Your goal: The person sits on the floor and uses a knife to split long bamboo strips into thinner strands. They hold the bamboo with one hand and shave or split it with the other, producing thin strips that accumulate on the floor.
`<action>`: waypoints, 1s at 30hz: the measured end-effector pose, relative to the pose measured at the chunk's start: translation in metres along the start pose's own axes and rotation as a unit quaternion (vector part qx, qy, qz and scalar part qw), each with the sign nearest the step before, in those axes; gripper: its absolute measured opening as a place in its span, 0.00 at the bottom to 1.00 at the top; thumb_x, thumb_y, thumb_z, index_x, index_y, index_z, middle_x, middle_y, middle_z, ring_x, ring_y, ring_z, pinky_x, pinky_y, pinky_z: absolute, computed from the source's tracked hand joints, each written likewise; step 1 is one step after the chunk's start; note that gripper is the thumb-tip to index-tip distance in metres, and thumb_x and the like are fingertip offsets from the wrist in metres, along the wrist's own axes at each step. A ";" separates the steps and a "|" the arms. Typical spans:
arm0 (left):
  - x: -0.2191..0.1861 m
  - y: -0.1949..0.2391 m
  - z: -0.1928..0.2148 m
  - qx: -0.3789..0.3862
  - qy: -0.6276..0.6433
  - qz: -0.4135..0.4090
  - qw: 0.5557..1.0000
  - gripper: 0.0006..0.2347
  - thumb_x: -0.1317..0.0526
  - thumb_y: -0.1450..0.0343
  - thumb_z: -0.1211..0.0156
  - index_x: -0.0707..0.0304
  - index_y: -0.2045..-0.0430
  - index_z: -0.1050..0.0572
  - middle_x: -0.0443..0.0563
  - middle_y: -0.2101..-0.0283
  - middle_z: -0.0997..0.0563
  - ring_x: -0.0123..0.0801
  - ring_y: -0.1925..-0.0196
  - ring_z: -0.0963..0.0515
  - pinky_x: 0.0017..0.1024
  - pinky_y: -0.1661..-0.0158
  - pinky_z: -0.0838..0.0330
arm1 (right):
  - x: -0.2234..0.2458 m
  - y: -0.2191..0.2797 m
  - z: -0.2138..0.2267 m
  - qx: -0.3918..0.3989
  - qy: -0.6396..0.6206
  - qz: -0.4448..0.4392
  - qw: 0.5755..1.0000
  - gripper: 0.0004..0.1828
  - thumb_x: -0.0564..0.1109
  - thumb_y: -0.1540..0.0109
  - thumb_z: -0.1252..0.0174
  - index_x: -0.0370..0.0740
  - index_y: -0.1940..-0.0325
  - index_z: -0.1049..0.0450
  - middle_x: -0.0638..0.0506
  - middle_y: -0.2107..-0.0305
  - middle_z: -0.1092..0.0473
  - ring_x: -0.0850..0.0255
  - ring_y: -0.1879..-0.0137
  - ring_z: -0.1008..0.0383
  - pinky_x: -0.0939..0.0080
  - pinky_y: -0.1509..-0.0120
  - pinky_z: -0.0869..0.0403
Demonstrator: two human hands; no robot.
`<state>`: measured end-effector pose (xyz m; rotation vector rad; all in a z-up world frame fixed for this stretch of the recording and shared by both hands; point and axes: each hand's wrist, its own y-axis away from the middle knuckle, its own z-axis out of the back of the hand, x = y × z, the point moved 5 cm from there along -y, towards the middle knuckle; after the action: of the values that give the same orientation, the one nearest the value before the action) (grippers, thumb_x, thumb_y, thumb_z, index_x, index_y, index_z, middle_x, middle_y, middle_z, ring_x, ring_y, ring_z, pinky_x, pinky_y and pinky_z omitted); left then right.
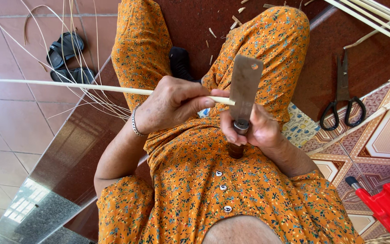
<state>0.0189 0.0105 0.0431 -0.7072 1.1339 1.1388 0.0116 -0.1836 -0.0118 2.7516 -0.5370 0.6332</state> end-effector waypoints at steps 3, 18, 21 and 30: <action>0.000 0.002 -0.003 -0.004 0.001 -0.008 1.000 0.08 0.62 0.25 0.35 0.65 0.57 0.18 0.55 0.75 0.21 0.41 0.74 0.19 0.33 0.72 0.28 | -0.003 0.001 0.003 0.009 0.001 -0.002 1.000 0.47 0.72 0.29 0.56 0.33 0.20 0.50 0.49 0.80 0.36 0.68 0.79 0.42 0.67 0.75 0.40; -0.002 -0.002 -0.023 -0.006 0.009 -0.035 0.999 0.07 0.61 0.25 0.34 0.67 0.60 0.19 0.57 0.73 0.20 0.44 0.71 0.17 0.33 0.71 0.26 | -0.020 0.012 0.014 -0.029 -0.043 0.064 0.997 0.35 0.66 0.25 0.54 0.37 0.26 0.37 0.49 0.81 0.35 0.66 0.80 0.41 0.65 0.74 0.37; -0.002 -0.006 -0.021 0.000 0.017 -0.020 1.000 0.07 0.60 0.25 0.34 0.66 0.62 0.19 0.57 0.73 0.20 0.42 0.72 0.16 0.33 0.71 0.26 | -0.017 0.010 0.014 -0.014 -0.037 0.060 0.997 0.35 0.67 0.25 0.56 0.38 0.25 0.38 0.46 0.79 0.32 0.66 0.79 0.40 0.66 0.73 0.36; 0.017 0.009 0.008 0.067 -0.003 0.036 0.997 0.06 0.62 0.26 0.36 0.65 0.66 0.21 0.52 0.75 0.19 0.40 0.73 0.17 0.34 0.71 0.26 | 0.006 0.017 0.002 -0.063 0.228 0.138 0.962 0.27 0.54 0.21 0.58 0.39 0.23 0.51 0.43 0.61 0.30 0.64 0.67 0.31 0.66 0.60 0.27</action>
<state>0.0131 0.0260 0.0307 -0.5637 1.2272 1.1129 0.0103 -0.2012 -0.0083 2.3156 -0.8185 1.2110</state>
